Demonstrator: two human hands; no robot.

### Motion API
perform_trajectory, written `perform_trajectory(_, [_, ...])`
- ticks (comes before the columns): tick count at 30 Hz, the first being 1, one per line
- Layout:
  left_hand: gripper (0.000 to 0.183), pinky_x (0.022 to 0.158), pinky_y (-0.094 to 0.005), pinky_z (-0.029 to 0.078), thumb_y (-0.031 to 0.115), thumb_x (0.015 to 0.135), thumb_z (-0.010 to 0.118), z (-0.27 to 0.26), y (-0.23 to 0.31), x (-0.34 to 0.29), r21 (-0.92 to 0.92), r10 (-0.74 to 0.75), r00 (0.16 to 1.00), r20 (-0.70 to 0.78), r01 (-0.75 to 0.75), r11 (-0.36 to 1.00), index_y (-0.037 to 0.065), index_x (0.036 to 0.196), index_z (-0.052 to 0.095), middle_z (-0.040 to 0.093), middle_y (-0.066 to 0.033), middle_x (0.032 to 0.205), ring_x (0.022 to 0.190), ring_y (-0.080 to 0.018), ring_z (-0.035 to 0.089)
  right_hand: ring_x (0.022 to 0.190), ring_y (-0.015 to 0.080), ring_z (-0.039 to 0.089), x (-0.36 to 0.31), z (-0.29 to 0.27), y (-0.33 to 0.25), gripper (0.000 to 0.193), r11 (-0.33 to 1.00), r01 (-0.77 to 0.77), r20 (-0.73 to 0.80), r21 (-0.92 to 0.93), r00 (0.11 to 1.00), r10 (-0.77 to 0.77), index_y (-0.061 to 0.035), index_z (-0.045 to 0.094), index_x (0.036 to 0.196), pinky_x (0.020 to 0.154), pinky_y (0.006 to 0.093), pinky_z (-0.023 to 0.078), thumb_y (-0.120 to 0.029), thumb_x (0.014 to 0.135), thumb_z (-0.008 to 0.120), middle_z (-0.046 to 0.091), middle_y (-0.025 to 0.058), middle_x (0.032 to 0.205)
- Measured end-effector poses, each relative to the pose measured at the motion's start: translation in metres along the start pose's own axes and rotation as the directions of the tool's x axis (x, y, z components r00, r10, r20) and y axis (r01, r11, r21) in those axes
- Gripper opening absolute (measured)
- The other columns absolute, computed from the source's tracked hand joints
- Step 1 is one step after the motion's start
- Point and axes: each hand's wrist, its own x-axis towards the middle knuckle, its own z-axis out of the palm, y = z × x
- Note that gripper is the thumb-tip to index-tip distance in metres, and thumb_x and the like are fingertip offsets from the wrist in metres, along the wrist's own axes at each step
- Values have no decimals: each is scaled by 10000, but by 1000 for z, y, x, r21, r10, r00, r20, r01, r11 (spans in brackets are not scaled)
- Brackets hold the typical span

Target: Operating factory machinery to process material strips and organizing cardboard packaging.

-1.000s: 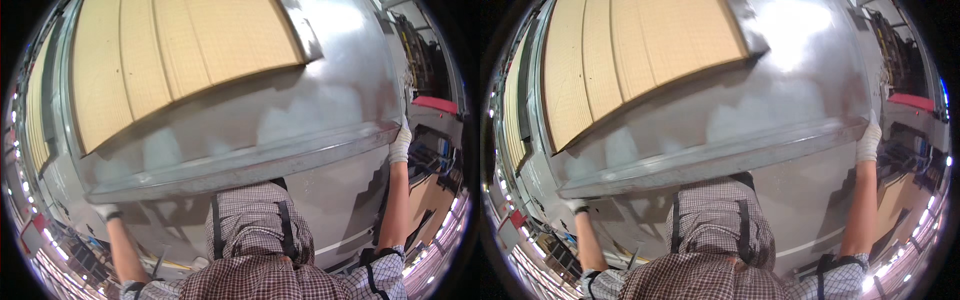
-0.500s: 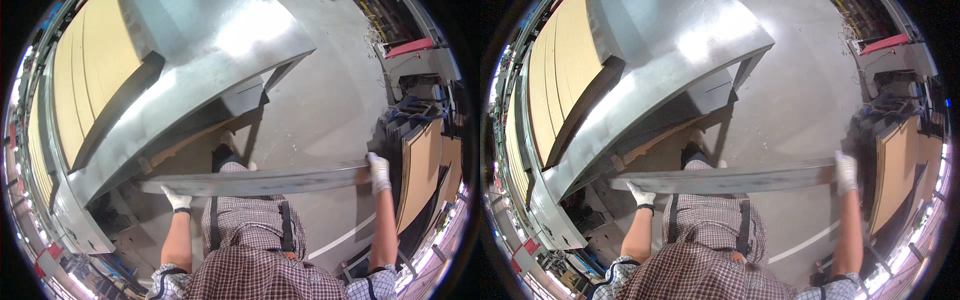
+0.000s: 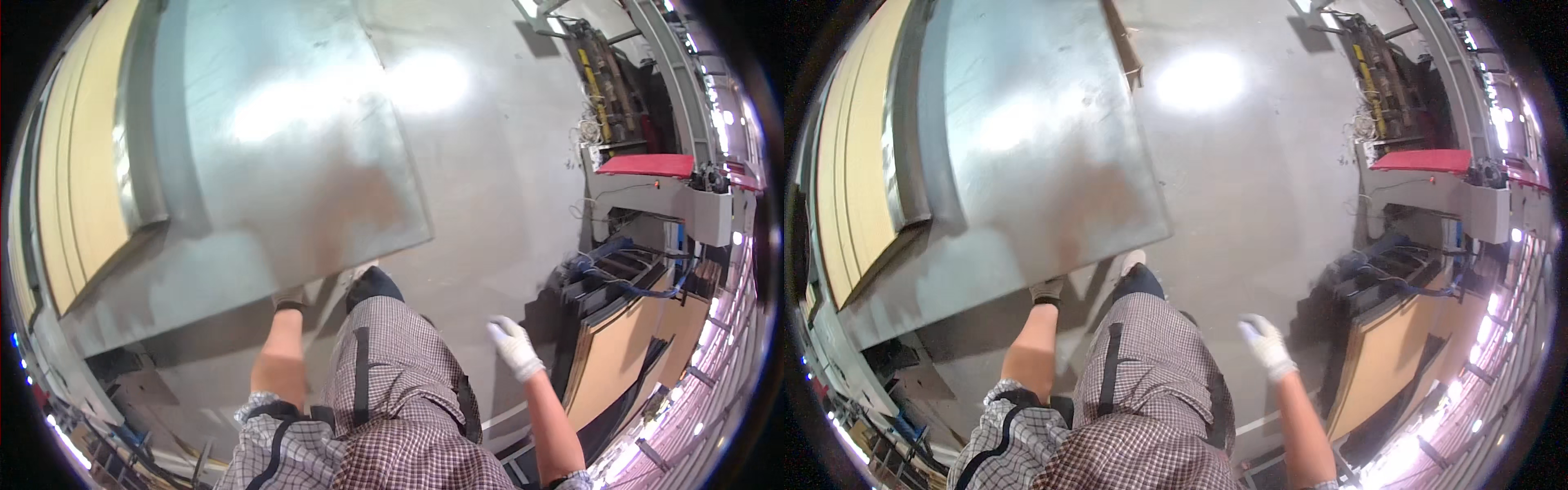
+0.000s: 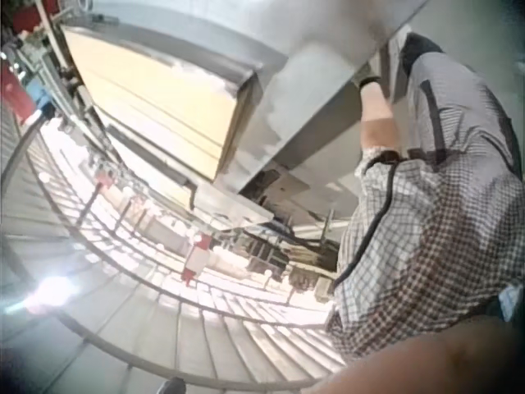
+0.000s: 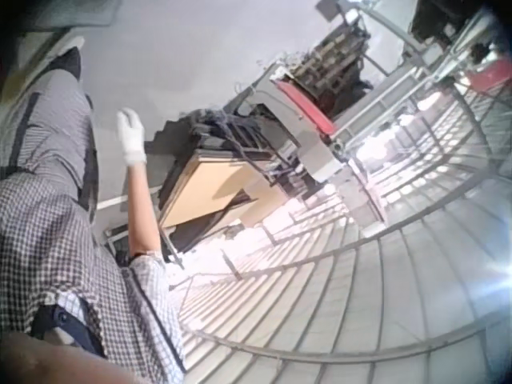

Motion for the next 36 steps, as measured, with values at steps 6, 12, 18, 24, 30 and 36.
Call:
perform_trajectory(6, [548, 1069, -427, 344, 485, 945, 456, 53, 96, -31, -730, -734, 669, 116, 558, 393, 80, 1310, 521, 520, -133, 1354, 1251, -293, 464, 468, 172, 479, -66, -192, 221, 235, 614, -269, -267, 742, 721, 639, -145, 442, 727, 420, 331, 417, -232, 891, 587, 484, 24, 587])
perform_trajectory(12, [534, 1055, -410, 357, 458, 950, 444, 102, 183, -125, -78, -779, 610, 143, 792, 606, 46, 1272, 553, 553, -157, 1319, 1233, -315, 488, 543, 265, 563, -1, -313, 293, 156, 582, -434, -118, 688, 724, 680, -126, 547, 787, 528, 447, 494, -264, 861, 544, 565, 84, 655])
perform_trajectory(18, [532, 1020, -397, 383, 437, 967, 418, 273, 379, -145, 146, -772, 490, 404, 799, 583, 0, 1221, 585, 601, -150, 1266, 1162, -315, 541, 525, 214, 489, 292, -495, 118, 111, 767, 19, -200, 642, 969, 144, -109, 517, 739, 490, 352, 454, -147, 826, 575, 478, 51, 614])
perform_trajectory(24, [380, 826, -367, 479, 332, 1008, 437, 348, 469, -46, -379, -690, 637, 345, 767, 518, 23, 1118, 629, 671, -96, 1009, 917, -205, 599, 705, 237, 666, 474, -545, -306, 295, 866, 341, -94, 365, 939, -330, -68, 574, 1128, 625, 333, 543, -251, 899, 605, 674, 145, 895])
perform_trajectory(30, [314, 714, -347, 468, 289, 935, 571, 437, 511, 181, -462, -308, 944, 120, 328, 824, -9, 1012, 633, 647, -87, 865, 722, -168, 527, 817, 204, 670, 535, -521, -558, 323, 515, 835, 358, -194, 550, -755, -26, 608, 1189, 751, 301, 532, -219, 932, 571, 689, 135, 942])
perform_trajectory(36, [310, 826, -382, 516, 197, 860, 641, 411, 724, 411, 80, 239, 944, -228, -226, 971, -9, 1089, 619, 645, -198, 1000, 907, -338, 646, 862, 173, 659, 623, -600, -579, 333, 524, 661, 344, -537, 739, -579, -17, 636, 1152, 779, 293, 506, -253, 924, 576, 702, 121, 937])
